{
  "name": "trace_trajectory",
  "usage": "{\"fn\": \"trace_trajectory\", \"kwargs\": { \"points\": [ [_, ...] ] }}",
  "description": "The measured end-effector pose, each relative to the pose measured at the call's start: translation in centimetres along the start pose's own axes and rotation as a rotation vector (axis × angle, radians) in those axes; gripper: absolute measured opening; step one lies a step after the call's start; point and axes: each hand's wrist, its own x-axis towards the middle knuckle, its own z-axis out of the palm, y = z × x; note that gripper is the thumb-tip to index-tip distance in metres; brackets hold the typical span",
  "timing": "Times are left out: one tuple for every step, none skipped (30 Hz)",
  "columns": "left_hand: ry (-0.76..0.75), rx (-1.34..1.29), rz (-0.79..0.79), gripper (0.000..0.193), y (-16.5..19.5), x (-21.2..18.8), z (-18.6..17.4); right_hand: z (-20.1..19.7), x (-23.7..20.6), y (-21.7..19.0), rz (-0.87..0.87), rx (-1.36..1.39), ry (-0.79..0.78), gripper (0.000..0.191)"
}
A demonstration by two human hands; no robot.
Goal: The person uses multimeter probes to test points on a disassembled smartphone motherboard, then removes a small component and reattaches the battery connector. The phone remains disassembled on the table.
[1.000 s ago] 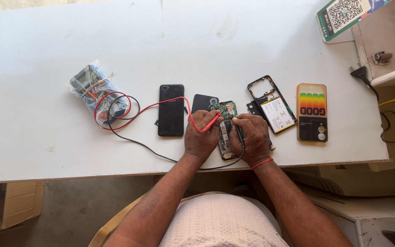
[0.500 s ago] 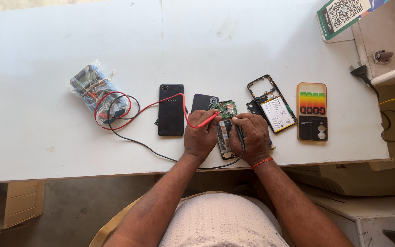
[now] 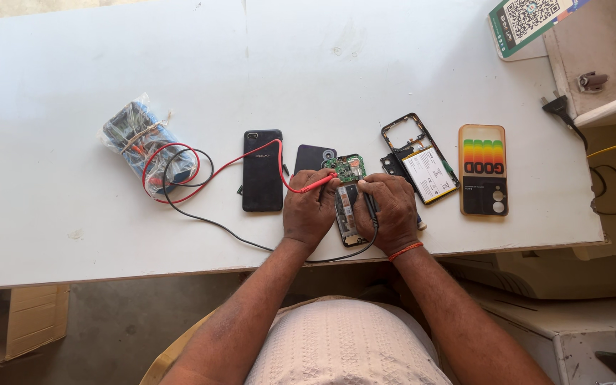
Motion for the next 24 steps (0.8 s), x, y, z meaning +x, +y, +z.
{"fn": "trace_trajectory", "kwargs": {
  "points": [
    [-0.003, -0.005, 0.000, 0.019, 0.07, 0.04, -0.04, 0.02, 0.01, 0.02, -0.009, 0.000, 0.005, 0.016],
    [-0.001, -0.012, 0.007, 0.019, 0.14, 0.06, -0.12, 0.06, 0.01, 0.02, -0.003, 0.000, 0.002, 0.015],
    [0.001, -0.019, 0.014, 0.019, 0.21, 0.07, -0.20, 0.11, 0.02, 0.02, 0.002, 0.000, 0.000, 0.015],
    [0.003, -0.025, 0.021, 0.019, 0.27, 0.09, -0.26, 0.14, 0.02, 0.03, 0.007, 0.000, -0.003, 0.015],
    [0.002, -0.009, 0.037, 0.018, 0.34, 0.14, -0.30, 0.15, 0.02, 0.05, 0.006, -0.002, -0.003, 0.015],
    [0.001, 0.007, 0.052, 0.016, 0.39, 0.21, -0.33, 0.16, 0.04, 0.08, 0.004, -0.004, -0.003, 0.015],
    [0.000, 0.023, 0.067, 0.015, 0.43, 0.27, -0.36, 0.17, 0.05, 0.11, 0.002, -0.006, -0.003, 0.015],
    [-0.007, 0.025, 0.063, 0.015, 0.46, 0.32, -0.38, 0.17, 0.05, 0.14, 0.007, -0.004, -0.009, 0.015],
    [-0.015, 0.027, 0.059, 0.015, 0.49, 0.35, -0.40, 0.17, 0.06, 0.17, 0.011, -0.003, -0.014, 0.015],
    [-0.023, 0.029, 0.055, 0.015, 0.52, 0.38, -0.41, 0.17, 0.05, 0.20, 0.016, -0.002, -0.020, 0.015],
    [-0.029, 0.034, 0.055, 0.015, 0.53, 0.42, -0.43, 0.20, 0.08, 0.21, 0.008, -0.003, -0.016, 0.015],
    [-0.038, 0.040, 0.055, 0.015, 0.56, 0.35, -0.45, 0.19, 0.00, 0.19, 0.002, -0.004, -0.013, 0.014],
    [-0.046, 0.044, 0.054, 0.015, 0.59, 0.30, -0.43, 0.17, -0.06, 0.18, -0.005, -0.007, -0.009, 0.014],
    [-0.042, 0.044, 0.054, 0.015, 0.59, 0.29, -0.44, 0.18, -0.08, 0.16, 0.000, -0.005, -0.010, 0.014],
    [-0.039, 0.043, 0.054, 0.015, 0.60, 0.26, -0.45, 0.17, -0.12, 0.15, 0.005, -0.003, -0.010, 0.014],
    [-0.036, 0.042, 0.053, 0.015, 0.60, 0.24, -0.44, 0.15, -0.14, 0.14, 0.010, -0.002, -0.011, 0.014],
    [-0.039, 0.042, 0.051, 0.015, 0.60, 0.25, -0.43, 0.14, -0.15, 0.15, 0.010, -0.002, -0.010, 0.014],
    [-0.042, 0.042, 0.049, 0.015, 0.60, 0.26, -0.40, 0.13, -0.15, 0.16, 0.010, -0.002, -0.009, 0.014],
    [-0.044, 0.042, 0.047, 0.015, 0.60, 0.28, -0.38, 0.12, -0.14, 0.17, 0.010, -0.002, -0.009, 0.014],
    [-0.045, 0.039, 0.048, 0.015, 0.60, 0.30, -0.37, 0.13, -0.12, 0.18, 0.008, -0.004, -0.008, 0.014],
    [-0.045, 0.036, 0.049, 0.015, 0.60, 0.32, -0.37, 0.13, -0.10, 0.20, 0.006, -0.006, -0.008, 0.014],
    [-0.045, 0.033, 0.050, 0.015, 0.60, 0.34, -0.36, 0.13, -0.08, 0.21, 0.004, -0.009, -0.007, 0.014],
    [-0.044, 0.035, 0.050, 0.015, 0.61, 0.35, -0.36, 0.12, -0.06, 0.22, 0.003, -0.010, -0.007, 0.014],
    [-0.043, 0.037, 0.051, 0.015, 0.62, 0.36, -0.36, 0.11, -0.05, 0.23, 0.001, -0.010, -0.006, 0.014]
  ]
}}
